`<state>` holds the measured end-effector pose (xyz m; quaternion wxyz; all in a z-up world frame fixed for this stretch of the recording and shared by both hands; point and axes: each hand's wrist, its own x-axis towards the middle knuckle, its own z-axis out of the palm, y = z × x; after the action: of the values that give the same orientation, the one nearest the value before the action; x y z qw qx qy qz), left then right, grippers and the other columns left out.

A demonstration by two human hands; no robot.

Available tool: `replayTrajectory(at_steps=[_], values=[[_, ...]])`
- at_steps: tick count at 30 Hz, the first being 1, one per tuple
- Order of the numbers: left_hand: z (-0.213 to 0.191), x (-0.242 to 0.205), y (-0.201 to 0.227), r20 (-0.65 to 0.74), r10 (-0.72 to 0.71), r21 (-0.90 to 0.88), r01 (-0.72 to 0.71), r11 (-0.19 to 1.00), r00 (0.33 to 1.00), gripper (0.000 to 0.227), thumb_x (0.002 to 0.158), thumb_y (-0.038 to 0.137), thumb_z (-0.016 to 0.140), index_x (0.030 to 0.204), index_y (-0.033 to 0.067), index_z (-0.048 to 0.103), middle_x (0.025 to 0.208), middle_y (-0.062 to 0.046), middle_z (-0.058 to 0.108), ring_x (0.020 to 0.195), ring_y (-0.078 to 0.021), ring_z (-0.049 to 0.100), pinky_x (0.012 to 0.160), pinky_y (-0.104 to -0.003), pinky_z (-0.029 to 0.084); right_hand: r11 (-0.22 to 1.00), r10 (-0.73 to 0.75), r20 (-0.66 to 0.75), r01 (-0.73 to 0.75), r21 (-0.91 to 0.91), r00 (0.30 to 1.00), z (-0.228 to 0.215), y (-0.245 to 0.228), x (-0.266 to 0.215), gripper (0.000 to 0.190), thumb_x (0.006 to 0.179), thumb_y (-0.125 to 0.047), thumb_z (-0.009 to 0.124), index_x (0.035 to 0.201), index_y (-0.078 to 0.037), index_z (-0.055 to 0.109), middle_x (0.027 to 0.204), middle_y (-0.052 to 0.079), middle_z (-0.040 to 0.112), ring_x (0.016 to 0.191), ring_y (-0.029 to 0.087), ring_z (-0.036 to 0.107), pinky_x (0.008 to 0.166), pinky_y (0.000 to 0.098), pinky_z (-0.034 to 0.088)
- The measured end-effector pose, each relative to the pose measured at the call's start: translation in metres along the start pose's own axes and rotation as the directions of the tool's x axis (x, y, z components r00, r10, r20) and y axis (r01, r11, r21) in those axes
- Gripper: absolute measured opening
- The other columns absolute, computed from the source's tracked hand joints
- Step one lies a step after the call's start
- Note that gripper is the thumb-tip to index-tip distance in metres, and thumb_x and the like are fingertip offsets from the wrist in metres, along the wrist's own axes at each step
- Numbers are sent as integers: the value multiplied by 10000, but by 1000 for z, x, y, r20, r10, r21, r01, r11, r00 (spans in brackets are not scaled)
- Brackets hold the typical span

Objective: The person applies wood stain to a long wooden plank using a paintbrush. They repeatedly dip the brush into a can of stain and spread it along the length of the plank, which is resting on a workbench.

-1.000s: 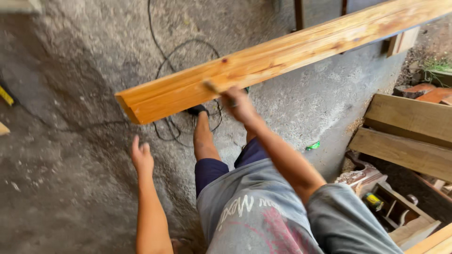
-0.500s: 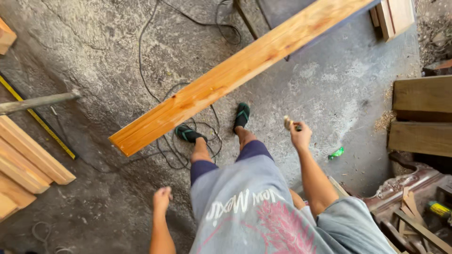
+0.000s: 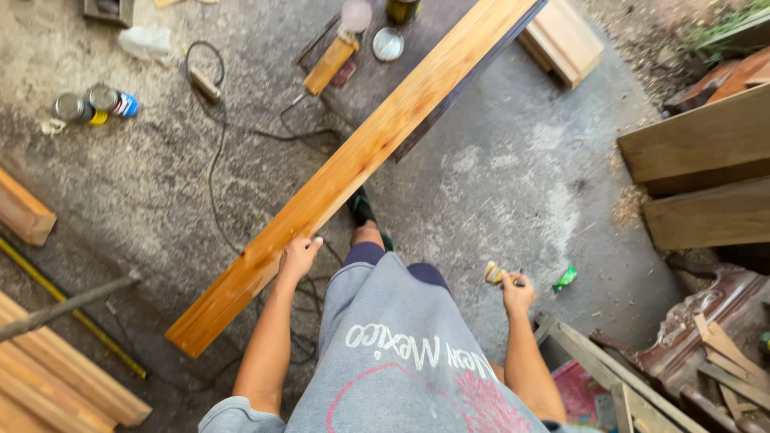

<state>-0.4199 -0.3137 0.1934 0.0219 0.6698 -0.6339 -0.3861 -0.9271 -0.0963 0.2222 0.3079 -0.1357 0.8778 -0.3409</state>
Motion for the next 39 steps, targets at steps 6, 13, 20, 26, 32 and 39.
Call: replayTrajectory(at_steps=[6,13,20,26,32,39], values=[[31,42,24,98,-183,44,179,983,978,582,931,582,594,799,35,744,846,-246,721,843,-418,697,784,-518,524,963,266,3,-266,37,964,4,-24,21,203,868,-187,803,997,-44,741,751,103,728,621,143,648,560,301,487],[43,87,53,103,-243,70,236,969,965,555,884,586,619,840,56,776,932,-246,724,925,-420,677,849,-522,504,999,-45,16,45,6,999,-28,-97,120,249,828,-176,850,987,-8,757,870,77,738,716,123,650,628,278,520],[13,157,129,-42,-281,-242,263,934,959,573,983,523,615,764,-4,669,662,-183,609,622,-253,585,653,-425,479,891,-353,208,396,-224,912,10,-224,265,284,864,-227,856,1072,-55,769,992,106,752,895,205,706,834,341,550],[19,98,164,-230,-342,-311,263,913,911,532,1023,466,622,803,-17,657,707,-197,612,689,-291,588,680,-424,493,535,-632,709,838,109,312,213,-355,328,235,834,-72,820,1051,-34,739,1011,149,692,941,339,681,805,404,564],[76,-54,233,-117,-803,-350,732,584,585,545,987,506,624,821,-7,704,707,-190,662,679,-277,621,702,-416,498,314,-387,896,883,350,-217,435,-347,296,136,850,-183,752,929,-75,725,1000,179,687,921,400,677,808,483,543],[147,-123,339,64,-951,-524,821,225,302,554,956,495,660,755,-20,705,662,-127,634,647,-209,546,664,-390,478,387,-267,962,920,53,57,383,-392,523,119,889,-135,698,962,-56,751,897,232,708,811,420,687,733,518,538]])
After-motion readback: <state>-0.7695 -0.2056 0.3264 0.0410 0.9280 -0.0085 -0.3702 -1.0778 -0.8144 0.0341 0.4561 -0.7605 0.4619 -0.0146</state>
